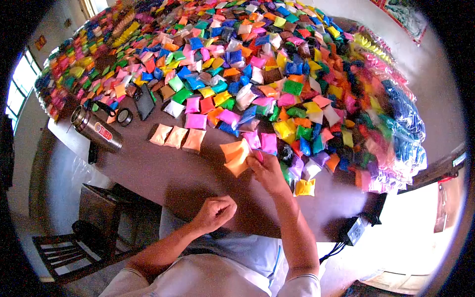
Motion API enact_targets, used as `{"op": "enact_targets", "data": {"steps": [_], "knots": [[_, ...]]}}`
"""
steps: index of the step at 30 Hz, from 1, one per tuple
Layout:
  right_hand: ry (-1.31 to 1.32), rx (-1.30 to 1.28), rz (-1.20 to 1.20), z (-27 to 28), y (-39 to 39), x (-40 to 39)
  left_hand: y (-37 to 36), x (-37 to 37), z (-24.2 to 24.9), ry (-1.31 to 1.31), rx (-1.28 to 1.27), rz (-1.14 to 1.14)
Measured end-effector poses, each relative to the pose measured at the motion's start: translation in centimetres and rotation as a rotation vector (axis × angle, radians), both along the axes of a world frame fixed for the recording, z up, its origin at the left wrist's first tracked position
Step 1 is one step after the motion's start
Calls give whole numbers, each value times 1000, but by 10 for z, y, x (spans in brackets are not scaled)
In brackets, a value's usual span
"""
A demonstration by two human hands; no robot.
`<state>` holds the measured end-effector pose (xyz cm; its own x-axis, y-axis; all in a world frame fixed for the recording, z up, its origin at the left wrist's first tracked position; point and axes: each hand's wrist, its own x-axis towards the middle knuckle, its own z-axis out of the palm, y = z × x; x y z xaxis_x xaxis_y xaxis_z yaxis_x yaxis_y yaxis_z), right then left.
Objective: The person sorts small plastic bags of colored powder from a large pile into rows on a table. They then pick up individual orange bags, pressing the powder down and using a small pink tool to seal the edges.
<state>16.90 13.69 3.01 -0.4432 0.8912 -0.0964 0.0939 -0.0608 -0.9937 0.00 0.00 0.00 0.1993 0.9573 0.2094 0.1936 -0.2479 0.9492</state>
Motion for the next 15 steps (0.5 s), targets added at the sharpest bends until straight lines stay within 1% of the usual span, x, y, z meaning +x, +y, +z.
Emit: {"op": "enact_targets", "data": {"steps": [2, 3, 5, 6, 7, 8, 9, 11, 12, 13, 15], "knots": [[-13, -140, -78, 0, 7, -1, 8, 8, -3, 16, 30, 13], [30, -162, -79, -2, -12, -18, -11, -6, 5, 60, 11, 8], [59, -185, -186, 0, -6, -18, -7, 1, 5, 67, 63, 28], [100, -71, -87, -18, 4, -11, -5, 5, 4, 58, 75, 15], [44, 36, -85, -27, 9, -14, -5, 4, 1, 55, 104, 41], [-61, 261, -116, -36, 10, -14, -4, 5, 0, 48, 131, 61], [-173, 479, -147, -35, 9, -18, -4, 5, 1, 43, 132, 33], [-232, 422, -173, -30, 9, -21, -6, 6, 5, 13, 78, 46], [-136, 390, -180, -29, 12, -22, -6, 6, 4, 49, 86, 43], [-143, 389, -195, -26, 13, -19, -7, 6, 3, 45, 85, 27], [55, 97, -208, -18, 17, -15, -5, 5, 2, 123, 149, 25]]}}
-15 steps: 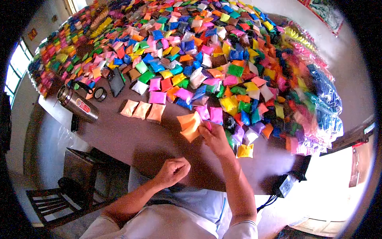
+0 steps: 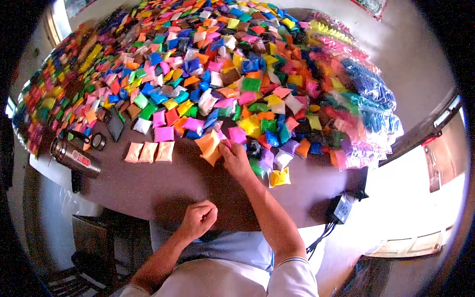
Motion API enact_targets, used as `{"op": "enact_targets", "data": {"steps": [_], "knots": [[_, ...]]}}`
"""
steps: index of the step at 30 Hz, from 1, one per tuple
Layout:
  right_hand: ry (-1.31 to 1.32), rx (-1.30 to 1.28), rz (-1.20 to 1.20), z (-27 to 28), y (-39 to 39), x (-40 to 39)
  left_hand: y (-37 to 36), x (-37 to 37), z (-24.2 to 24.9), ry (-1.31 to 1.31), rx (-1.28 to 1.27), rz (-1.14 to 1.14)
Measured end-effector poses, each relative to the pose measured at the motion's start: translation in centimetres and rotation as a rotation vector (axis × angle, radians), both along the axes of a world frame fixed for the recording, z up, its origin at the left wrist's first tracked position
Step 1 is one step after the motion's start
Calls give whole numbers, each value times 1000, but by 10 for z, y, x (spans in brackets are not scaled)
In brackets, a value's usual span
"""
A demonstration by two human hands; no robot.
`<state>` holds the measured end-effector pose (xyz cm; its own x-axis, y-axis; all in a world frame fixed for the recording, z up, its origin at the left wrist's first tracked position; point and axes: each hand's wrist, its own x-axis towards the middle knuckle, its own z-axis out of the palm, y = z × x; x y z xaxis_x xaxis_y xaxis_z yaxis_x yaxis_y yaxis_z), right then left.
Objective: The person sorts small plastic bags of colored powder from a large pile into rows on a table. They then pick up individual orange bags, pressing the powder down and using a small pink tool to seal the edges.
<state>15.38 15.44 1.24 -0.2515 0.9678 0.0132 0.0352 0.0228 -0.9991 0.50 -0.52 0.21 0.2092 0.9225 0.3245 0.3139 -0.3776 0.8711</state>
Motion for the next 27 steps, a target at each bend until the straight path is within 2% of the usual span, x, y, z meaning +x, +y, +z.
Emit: {"op": "enact_targets", "data": {"steps": [1, 2, 4, 5, 8, 9, 10, 11, 12, 14, 16, 18, 19, 20, 21, 22, 24, 25, 27], "knots": [[82, -81, -120, 0, 3, -6, 0, 0, 1, -2, -3, 3], [81, -81, -125, 5, 6, -3, 0, 1, 2, -3, -3, -3], [368, -327, -160, 25, 13, 0, 0, 2, 4, -42, 19, 13], [314, -305, -243, 27, 22, 4, -1, 2, 3, -62, -17, -4], [93, 150, -355, 29, 58, 16, -1, -2, -4, -12, -40, -35], [204, 76, -341, 35, 68, 22, -2, -3, -3, -18, -40, -30], [-44, 172, -320, 33, 84, 34, -1, -3, -2, -27, -39, -30], [-83, 315, -392, 15, 106, 38, 0, -4, 2, -72, -41, -43], [-290, 356, -403, 11, 119, 48, 2, -7, 5, -64, -31, -18], [-721, 514, -583, 12, 130, 47, 7, -12, 7, -31, -136, -131], [-917, 483, -689, 23, 130, 44, 18, -18, 6, 6, -83, -116], [-870, 591, -778, 38, 124, 38, 32, -26, 10, 11, -368, -275], [-878, 639, -802, 38, 123, 36, 38, -28, 8, 8, -367, -267], [-888, 686, -828, 39, 123, 35, 45, -28, 3, -34, -474, -363], [-862, 630, -807, 54, 112, 18, 53, -29, 6, -75, -581, -460], [-861, 632, -803, 49, 115, 16, 59, -30, 10, -77, -581, -456], [-710, 906, -489, 36, 121, 12, 73, -27, 19, 95, -651, -559], [-682, 777, -410, 49, 109, -4, 81, -22, 8, 64, -709, -605], [-702, 712, -283, 58, 99, -27, 97, -8, -13, 1, -704, -654]]}}
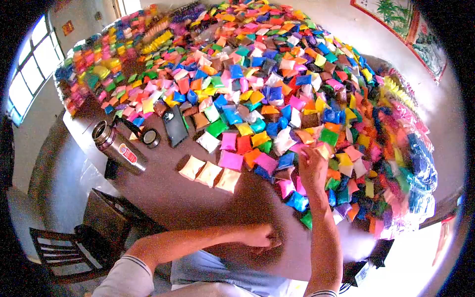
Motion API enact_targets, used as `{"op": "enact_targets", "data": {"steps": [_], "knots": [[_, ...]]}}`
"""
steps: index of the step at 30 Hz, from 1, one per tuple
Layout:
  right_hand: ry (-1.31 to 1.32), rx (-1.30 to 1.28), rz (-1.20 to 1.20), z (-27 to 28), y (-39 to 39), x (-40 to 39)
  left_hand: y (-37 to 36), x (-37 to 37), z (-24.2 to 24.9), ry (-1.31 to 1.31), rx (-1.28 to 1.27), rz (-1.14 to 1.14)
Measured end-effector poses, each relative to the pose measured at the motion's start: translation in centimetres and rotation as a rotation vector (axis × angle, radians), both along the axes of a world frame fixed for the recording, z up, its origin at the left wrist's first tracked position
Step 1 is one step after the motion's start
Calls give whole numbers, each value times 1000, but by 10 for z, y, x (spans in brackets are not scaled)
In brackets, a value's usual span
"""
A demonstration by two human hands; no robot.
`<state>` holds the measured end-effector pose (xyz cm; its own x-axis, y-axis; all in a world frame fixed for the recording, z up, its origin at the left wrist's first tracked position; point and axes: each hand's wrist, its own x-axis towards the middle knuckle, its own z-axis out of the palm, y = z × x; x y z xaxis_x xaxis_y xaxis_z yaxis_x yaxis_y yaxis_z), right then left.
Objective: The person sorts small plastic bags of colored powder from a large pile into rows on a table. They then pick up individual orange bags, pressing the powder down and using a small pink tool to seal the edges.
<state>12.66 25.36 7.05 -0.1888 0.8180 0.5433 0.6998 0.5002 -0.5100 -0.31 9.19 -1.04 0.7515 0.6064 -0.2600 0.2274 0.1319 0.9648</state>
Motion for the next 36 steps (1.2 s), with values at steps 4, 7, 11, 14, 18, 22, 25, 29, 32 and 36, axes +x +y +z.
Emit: {"op": "enact_targets", "data": {"steps": [4, 7, 11, 14, 18, 22, 25, 29, 32, 36], "knots": [[-78, -34, 91, -37, 7, -24, 23, 6, 18, -40, -146, -83], [-16, -117, 95, -46, 7, -30, 32, -1, 25, -154, -220, -118], [-54, -116, 48, -44, 3, -32, 36, -7, 16, -283, -260, -191], [-74, -79, 40, -51, 6, -29, 24, 9, -12, -298, -32, -142], [-59, -100, 17, -43, 3, -37, 11, -11, 19, -253, 324, -105], [-82, -143, -4, -45, 6, -33, 12, -10, 13, -298, 316, -72], [-85, -149, -4, -44, 6, -34, 15, -9, 9, -286, 379, -97], [-120, -64, 16, -42, 5, -35, 13, 1, -6, -325, 428, -106], [-318, 108, -16, -34, 4, -37, 10, 14, -28, -465, 416, -43], [-307, 112, 22, 3, 9, -63, 12, 1, -14, -369, 450, -90]]}}
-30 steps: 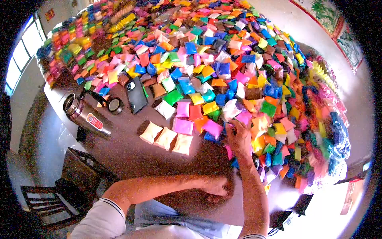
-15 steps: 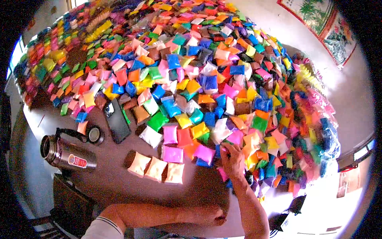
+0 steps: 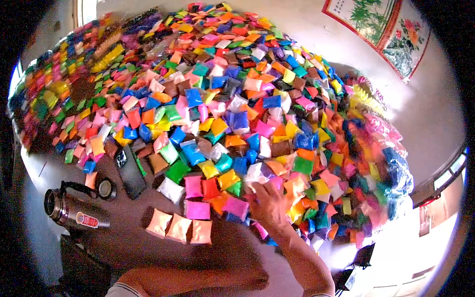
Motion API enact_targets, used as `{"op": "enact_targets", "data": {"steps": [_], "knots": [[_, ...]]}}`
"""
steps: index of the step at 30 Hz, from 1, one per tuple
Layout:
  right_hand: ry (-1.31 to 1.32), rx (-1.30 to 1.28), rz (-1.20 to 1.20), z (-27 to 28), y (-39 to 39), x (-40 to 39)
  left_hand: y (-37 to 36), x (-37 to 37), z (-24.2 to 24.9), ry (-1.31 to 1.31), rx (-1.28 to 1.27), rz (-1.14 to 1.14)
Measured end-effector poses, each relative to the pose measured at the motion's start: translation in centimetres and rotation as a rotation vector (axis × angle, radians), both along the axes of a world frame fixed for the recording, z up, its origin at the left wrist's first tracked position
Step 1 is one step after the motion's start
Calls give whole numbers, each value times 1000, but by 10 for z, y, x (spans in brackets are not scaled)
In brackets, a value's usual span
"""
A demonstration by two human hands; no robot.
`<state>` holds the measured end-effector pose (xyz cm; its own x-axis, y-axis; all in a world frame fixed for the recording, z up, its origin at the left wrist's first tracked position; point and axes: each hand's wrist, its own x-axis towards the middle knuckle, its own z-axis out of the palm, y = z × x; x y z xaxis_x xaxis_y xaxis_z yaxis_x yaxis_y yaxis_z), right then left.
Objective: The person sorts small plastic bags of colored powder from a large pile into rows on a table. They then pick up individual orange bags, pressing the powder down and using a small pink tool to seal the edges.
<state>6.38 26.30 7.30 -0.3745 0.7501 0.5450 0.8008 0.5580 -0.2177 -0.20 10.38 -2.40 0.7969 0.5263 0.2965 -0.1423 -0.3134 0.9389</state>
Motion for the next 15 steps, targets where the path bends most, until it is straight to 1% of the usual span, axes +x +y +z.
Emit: {"op": "enact_targets", "data": {"steps": [1, 3, 5, 7, 8, 9, 10, 11, 13, 15], "knots": [[23, -22, 120, 0, 10, -3, -1, 2, -2, -13, -4, 28], [15, -140, 130, 11, 24, -23, -6, 11, -11, 40, -11, 9], [32, -176, 165, 5, 55, -36, -3, 7, -4, 97, -23, -1], [47, -214, 205, -1, 90, -48, 6, -10, 23, 56, -153, -59], [-10, -122, 249, 0, 108, -55, 7, -9, 20, 58, -155, -55], [-66, -28, 294, 0, 127, -62, 5, -8, 15, -5, -173, -42], [-87, 43, 298, -4, 149, -67, 2, -6, 10, -68, -192, -28], [-109, 114, 304, -4, 169, -74, 2, -5, 6, -67, -194, -22], [-144, 129, 271, 8, 199, -89, 1, 0, -2, -87, -201, -32], [-68, -101, 234, 23, 225, -107, 0, 6, -9, -70, -185, -30]]}}
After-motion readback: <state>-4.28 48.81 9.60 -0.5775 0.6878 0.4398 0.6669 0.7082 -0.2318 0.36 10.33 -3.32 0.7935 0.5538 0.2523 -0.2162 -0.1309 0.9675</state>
